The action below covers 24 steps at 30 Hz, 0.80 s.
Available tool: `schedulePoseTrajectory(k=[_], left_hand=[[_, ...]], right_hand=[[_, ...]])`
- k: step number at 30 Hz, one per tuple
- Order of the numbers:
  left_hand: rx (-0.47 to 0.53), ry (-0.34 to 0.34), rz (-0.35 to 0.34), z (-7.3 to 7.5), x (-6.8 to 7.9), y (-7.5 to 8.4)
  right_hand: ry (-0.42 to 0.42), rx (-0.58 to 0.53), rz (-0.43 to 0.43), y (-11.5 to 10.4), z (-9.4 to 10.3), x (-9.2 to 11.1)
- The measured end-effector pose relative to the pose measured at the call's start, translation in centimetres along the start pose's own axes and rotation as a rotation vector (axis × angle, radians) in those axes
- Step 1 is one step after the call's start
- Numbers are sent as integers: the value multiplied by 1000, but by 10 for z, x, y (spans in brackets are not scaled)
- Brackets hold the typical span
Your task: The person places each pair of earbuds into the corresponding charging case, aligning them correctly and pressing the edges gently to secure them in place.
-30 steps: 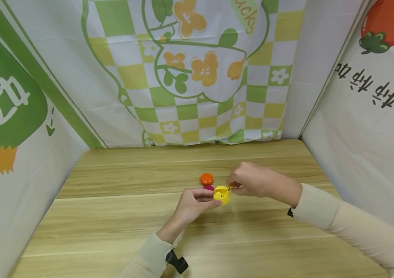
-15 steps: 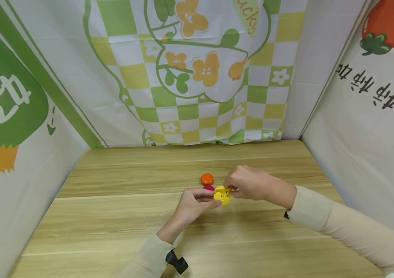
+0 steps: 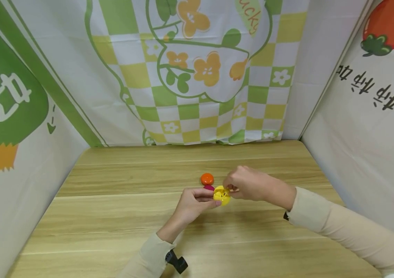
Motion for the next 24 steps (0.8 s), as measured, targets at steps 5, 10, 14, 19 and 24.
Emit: schedulePoseTrajectory(k=[5, 10, 14, 19, 24], left_hand=[[10, -5, 2, 0, 1, 1], [2, -8, -9, 0, 2, 2], [2, -16, -19, -1, 3, 3], [12, -26, -23, -1, 4, 4], [28, -38, -29, -3, 6, 8]], right_hand=[[-2, -37, -6, 4, 0, 1], [-14, -60, -16, 6, -1, 1], [-20, -106, -26, 9, 0, 1], [-15, -244, -82, 19, 0, 2], [-39, -356, -199, 34, -4, 6]])
Point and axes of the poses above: each hand's wrist, its own x-axis away from the middle knuckle, its own z-axis out of the back of the hand, y = z × x, the point moved 8 cm from there along -x, towards the middle knuckle, and after that the axes turned 13 degrees about y, right-handed, at the moved point
